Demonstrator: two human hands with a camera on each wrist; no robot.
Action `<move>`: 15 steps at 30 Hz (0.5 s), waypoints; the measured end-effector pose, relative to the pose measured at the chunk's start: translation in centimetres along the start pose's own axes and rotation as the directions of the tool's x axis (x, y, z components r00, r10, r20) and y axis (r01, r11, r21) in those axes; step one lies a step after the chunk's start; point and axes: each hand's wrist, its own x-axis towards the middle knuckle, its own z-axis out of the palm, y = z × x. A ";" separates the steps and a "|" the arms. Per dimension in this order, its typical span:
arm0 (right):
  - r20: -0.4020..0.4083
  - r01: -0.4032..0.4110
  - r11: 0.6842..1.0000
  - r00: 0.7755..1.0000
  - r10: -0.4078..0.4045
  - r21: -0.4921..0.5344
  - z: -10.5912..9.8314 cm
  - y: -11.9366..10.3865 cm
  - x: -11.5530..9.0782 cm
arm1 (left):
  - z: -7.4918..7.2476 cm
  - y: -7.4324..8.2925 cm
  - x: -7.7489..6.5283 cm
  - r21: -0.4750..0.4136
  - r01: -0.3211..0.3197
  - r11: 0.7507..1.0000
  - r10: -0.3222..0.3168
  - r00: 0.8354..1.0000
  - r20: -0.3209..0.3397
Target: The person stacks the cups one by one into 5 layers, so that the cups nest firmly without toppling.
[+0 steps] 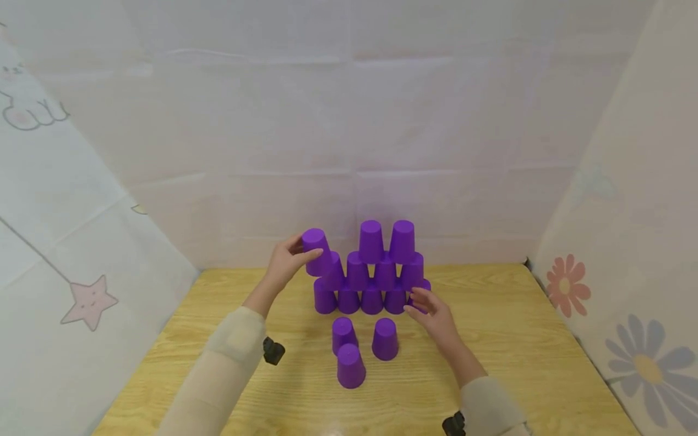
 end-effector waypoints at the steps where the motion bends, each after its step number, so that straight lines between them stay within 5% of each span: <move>1: 0.002 0.005 1.000 1.000 -0.005 0.008 0.2 0.0 -0.1 | 0.1 0.0 0.1 -0.002 -0.003 1.000 0.003 1.000 -0.002; 15: 0.085 0.058 0.996 0.994 -0.064 0.066 3.3 0.9 -2.7 | 2.2 0.6 2.3 -0.038 0.004 0.999 -0.004 1.000 0.003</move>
